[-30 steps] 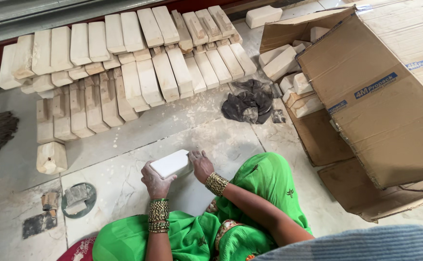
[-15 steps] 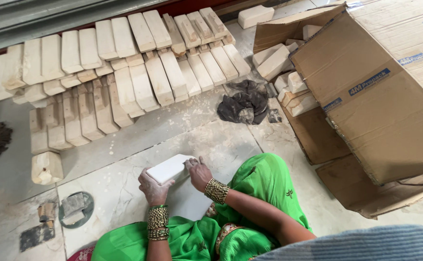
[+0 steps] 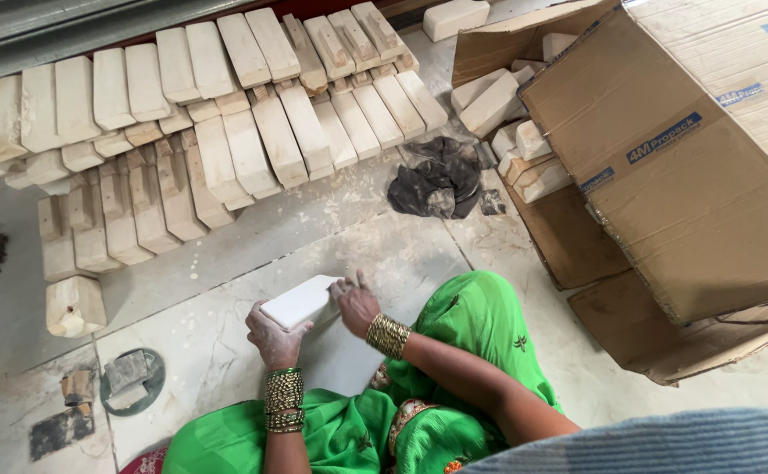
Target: The person sits on the floor and rubs the surfaces of white foam blocks by hand to smooth them, turning each block over to work different sides. Finished blocks are stacked in rows on the floor and some are placed into a cardboard box.
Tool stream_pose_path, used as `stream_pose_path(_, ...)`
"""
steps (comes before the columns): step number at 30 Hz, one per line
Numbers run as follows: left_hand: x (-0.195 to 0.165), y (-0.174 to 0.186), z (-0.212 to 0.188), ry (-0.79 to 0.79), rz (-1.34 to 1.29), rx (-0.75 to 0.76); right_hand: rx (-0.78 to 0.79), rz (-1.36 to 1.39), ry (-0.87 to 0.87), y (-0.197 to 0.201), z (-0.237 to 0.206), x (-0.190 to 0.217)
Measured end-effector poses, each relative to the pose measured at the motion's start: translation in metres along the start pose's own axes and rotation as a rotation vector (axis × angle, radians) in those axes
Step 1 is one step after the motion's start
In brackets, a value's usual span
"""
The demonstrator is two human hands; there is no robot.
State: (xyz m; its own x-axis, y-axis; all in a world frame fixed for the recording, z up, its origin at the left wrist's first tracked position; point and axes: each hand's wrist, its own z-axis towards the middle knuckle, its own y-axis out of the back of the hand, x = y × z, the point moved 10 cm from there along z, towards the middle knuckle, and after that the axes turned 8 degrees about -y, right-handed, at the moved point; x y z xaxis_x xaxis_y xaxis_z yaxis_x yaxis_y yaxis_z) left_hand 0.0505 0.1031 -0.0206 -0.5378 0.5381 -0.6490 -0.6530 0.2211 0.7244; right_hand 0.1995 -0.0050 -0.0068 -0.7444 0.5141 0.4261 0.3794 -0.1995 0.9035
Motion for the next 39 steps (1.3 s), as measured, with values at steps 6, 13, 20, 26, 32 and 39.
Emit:
stream_pose_path(6,-0.003,0.003,-0.001,-0.031,0.007,-0.028,-0.086,-0.209,0.023,0.002,-0.003,0.007)
stream_pose_path(13,-0.01,0.003,0.0,-0.065,0.029,-0.011,-0.104,-0.127,0.036,0.008,-0.002,0.009)
stream_pose_path(20,-0.006,0.006,0.001,-0.036,-0.011,-0.044,0.045,-0.098,0.015,-0.002,-0.002,0.008)
stream_pose_path(26,-0.011,0.004,0.0,-0.044,-0.01,-0.014,-0.04,-0.161,0.007,0.004,0.0,0.006)
stream_pose_path(32,-0.006,0.006,0.001,-0.011,-0.007,-0.054,0.019,-0.144,0.026,-0.007,-0.012,0.009)
stream_pose_path(39,-0.019,0.004,-0.003,-0.058,-0.022,-0.075,0.095,-0.162,-0.128,-0.008,0.002,-0.022)
